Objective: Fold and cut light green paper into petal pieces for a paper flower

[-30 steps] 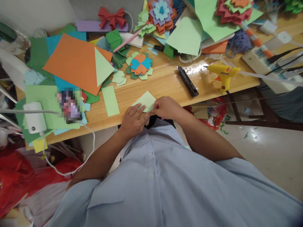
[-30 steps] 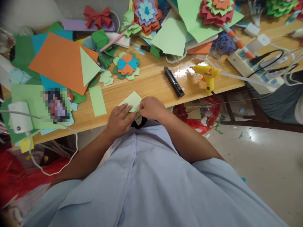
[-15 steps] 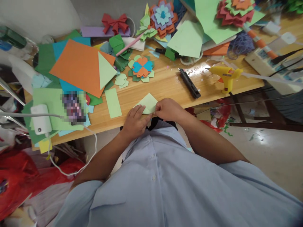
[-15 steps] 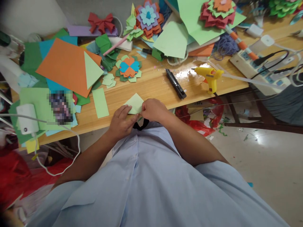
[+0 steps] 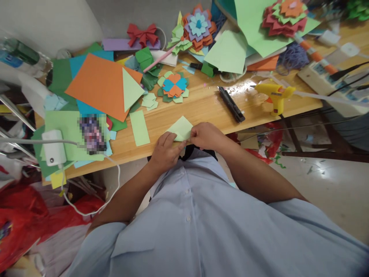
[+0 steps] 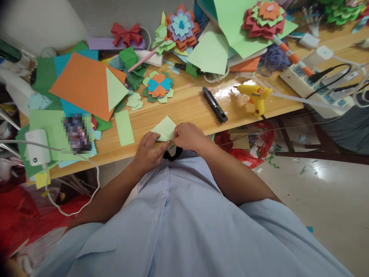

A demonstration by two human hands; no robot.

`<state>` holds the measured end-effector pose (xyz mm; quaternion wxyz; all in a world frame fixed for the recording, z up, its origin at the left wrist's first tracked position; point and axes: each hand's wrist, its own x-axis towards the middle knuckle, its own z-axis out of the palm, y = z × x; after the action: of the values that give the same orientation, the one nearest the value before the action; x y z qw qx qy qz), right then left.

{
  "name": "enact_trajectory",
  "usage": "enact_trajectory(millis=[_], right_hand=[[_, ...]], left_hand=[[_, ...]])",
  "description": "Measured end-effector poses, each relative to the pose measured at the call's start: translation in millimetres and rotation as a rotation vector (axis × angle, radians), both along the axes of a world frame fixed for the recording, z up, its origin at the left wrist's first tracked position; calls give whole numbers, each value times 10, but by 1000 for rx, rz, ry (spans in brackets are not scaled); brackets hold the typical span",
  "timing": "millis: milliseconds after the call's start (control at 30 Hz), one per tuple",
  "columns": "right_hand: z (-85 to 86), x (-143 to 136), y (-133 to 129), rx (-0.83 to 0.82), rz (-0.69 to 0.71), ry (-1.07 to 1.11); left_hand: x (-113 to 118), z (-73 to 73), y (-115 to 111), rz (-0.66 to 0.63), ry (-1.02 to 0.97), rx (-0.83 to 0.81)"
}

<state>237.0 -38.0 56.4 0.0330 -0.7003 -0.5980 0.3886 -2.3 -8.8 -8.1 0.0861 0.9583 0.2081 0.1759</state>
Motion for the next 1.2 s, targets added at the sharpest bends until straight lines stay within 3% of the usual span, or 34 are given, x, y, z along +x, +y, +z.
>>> enact_trajectory(millis=[300,1200], right_hand=[[51,-12,-1,-16,-5,11],[14,1,-6,2,-7,21]], left_hand=[[-11,46,4,6,72,-60],[11,59,17,60,6,-90]])
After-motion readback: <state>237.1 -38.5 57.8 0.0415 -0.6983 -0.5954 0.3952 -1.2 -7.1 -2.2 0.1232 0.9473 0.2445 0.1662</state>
